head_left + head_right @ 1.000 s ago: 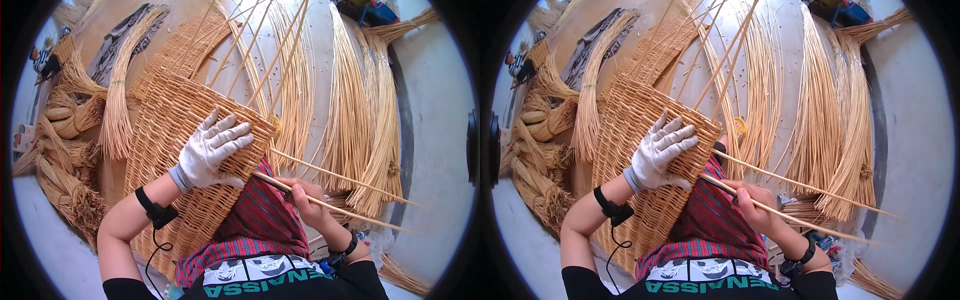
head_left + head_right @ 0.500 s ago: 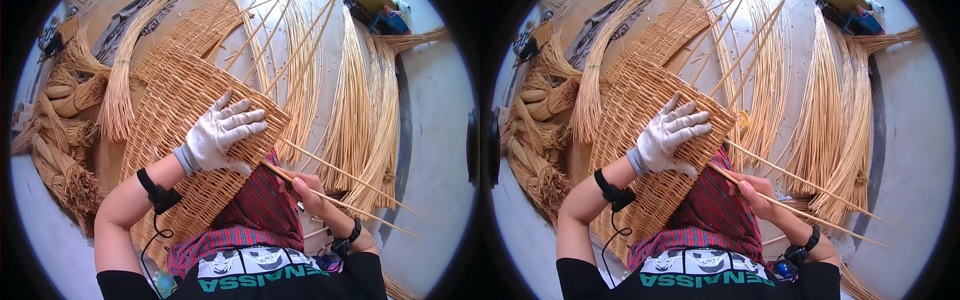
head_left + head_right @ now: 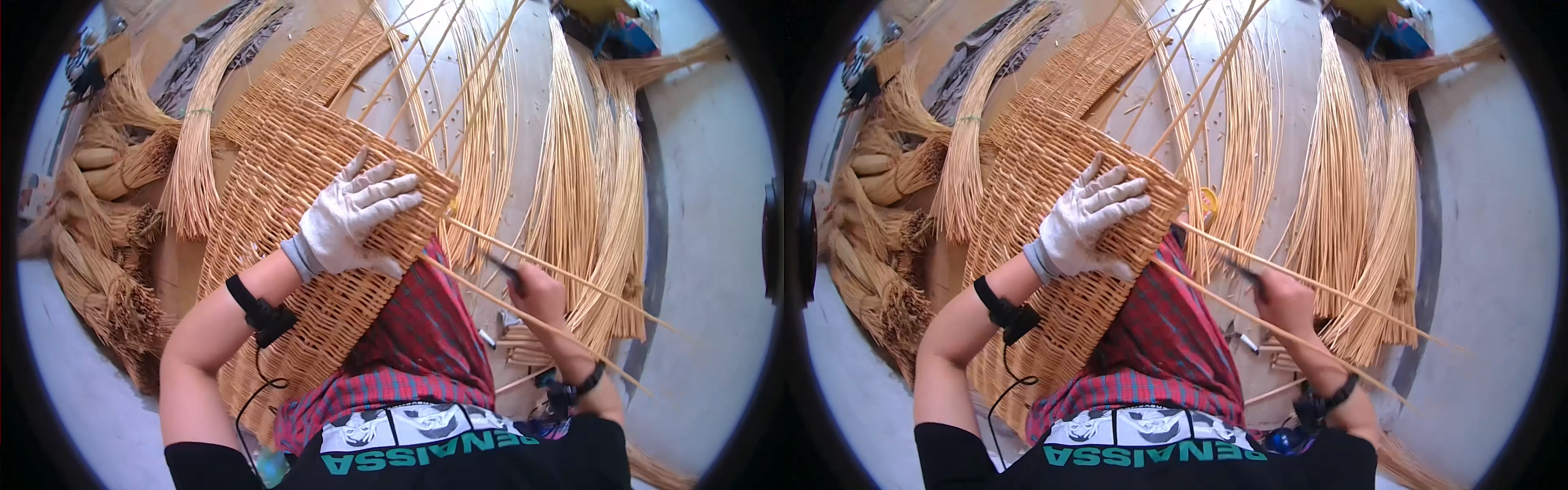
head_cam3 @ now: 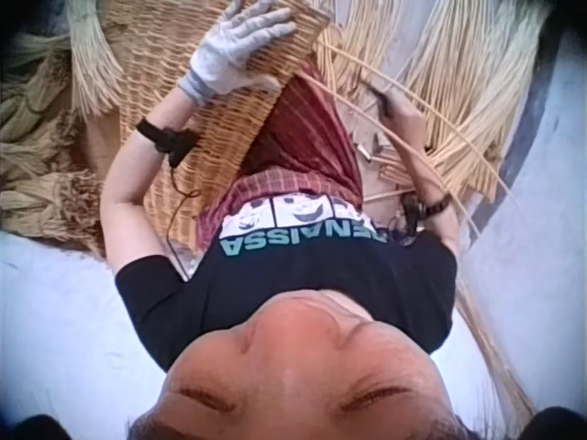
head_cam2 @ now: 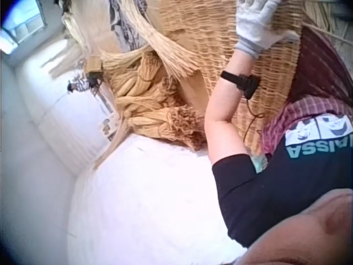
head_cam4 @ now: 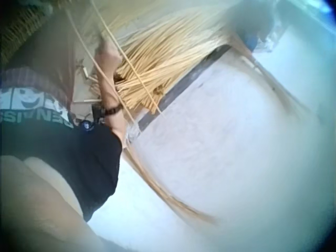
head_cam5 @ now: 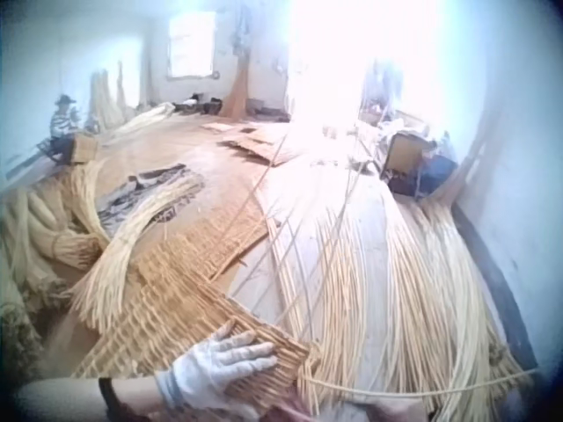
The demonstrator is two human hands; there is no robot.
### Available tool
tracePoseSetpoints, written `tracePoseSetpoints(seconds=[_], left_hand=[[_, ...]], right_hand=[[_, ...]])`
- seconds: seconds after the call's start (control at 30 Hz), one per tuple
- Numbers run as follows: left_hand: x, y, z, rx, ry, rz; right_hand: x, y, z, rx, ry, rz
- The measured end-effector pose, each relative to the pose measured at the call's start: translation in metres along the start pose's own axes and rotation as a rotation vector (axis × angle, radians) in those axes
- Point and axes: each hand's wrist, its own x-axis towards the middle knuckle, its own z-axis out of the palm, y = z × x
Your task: Weave a large mat using long reeds on the floor.
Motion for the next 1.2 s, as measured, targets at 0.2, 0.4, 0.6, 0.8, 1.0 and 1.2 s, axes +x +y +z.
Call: tracePoseSetpoints(seconds=[0.2, 0.4, 0.6, 0.8, 1.0, 1.2], left_hand=[[-0.005, 0.006, 0.000, 0.061, 0.058, 0.184], [-0.026, 0.022, -0.009, 0.039, -0.116, 0.102], [-0.032, 0.020, -0.004, 0.128, -0.176, 0.102], [-0.033, 0.017, -0.002, 0.096, -0.160, 0.107], [-0.033, 0.017, -0.003, 0.077, -0.163, 0.090], [-0.033, 0.013, -0.004, 0.042, -0.142, 0.095]], right_hand=[[-0.061, -0.028, 0.019, 0.785, -0.283, -0.034], [-0.080, -0.065, 0.024, 0.735, -0.172, -0.067], [-0.070, -0.074, 0.024, 0.738, -0.146, -0.101], [-0.067, -0.070, 0.029, 0.710, -0.194, -0.076], [-0.056, -0.067, 0.032, 0.681, -0.159, -0.147], [-0.055, -0.062, 0.031, 0.608, -0.143, -0.164]])
